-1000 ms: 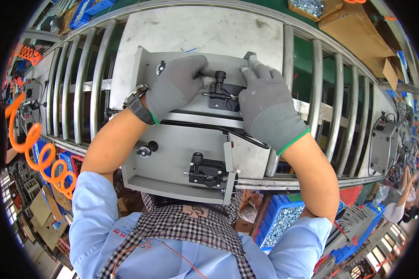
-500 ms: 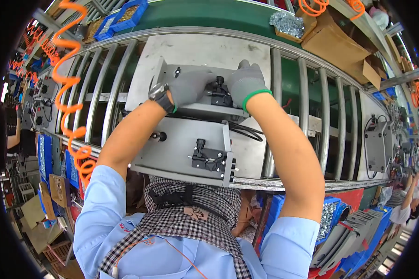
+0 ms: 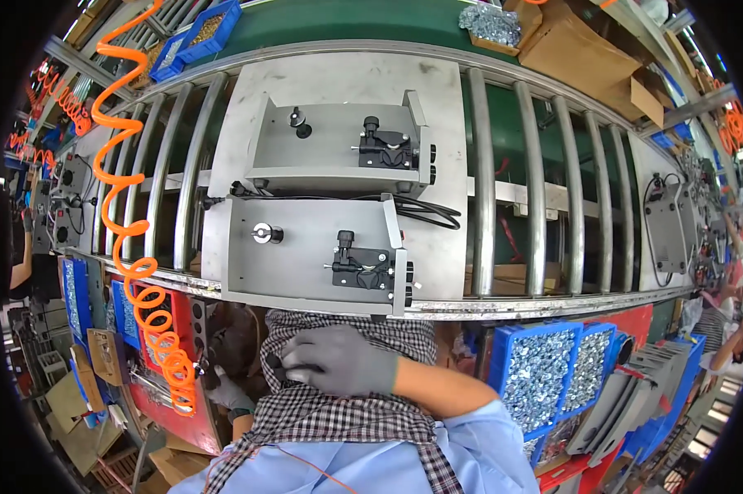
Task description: The person assembles the internal wiring and chassis components of an electronic welding machine by hand, securing the wiring harness, internal modules, and circuit board to the welder chassis with fasteners using a pneumatic screwdriver and a manual screwdriver.
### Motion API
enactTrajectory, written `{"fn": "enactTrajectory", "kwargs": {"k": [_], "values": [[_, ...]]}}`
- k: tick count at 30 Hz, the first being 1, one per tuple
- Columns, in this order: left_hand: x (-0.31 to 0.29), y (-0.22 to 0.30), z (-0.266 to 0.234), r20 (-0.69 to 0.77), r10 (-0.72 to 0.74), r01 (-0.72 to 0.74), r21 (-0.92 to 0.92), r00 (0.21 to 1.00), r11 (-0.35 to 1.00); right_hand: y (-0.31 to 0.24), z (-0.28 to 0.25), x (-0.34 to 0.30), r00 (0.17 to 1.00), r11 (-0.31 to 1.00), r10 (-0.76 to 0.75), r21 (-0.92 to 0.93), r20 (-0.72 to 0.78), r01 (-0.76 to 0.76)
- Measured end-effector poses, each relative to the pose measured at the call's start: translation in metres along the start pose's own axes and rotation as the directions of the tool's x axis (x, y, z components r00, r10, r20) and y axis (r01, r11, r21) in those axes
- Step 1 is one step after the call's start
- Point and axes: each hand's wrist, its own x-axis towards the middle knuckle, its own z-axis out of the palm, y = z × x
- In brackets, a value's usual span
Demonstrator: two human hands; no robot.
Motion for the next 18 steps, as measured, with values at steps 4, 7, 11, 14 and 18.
{"fn": "enactTrajectory", "kwargs": {"k": [4, 7, 11, 14, 18], "values": [[0.095, -0.038, 0.045, 0.173, 0.447, -0.459, 0.034, 0.877, 0.888, 0.022, 0.027, 0.041, 0.843, 0.936, 0.206, 0.153, 0.497, -0.319], [0.091, -0.023, 0.035, 0.113, 0.515, -0.473, -0.268, 0.850, 0.840, 0.037, 0.040, 0.056, 0.794, 0.978, 0.173, -0.007, 0.583, -0.208], [0.023, 0.076, -0.041, 0.080, 0.765, -0.673, -0.423, 0.639, 0.606, 0.049, 0.071, 0.063, 0.839, 0.952, 0.277, -0.015, 0.469, -0.307], [-0.045, 0.128, -0.122, 0.093, 0.808, -0.669, -0.509, 0.582, 0.541, 0.018, 0.095, 0.088, 0.879, 0.955, 0.033, 0.245, 0.475, -0.168], [-0.122, 0.208, -0.142, 0.008, 0.993, -0.798, -0.596, -0.117, -0.089, 0.024, 0.091, 0.072, 0.989, 0.727, -0.135, 0.671, -0.066, 0.144]]}}
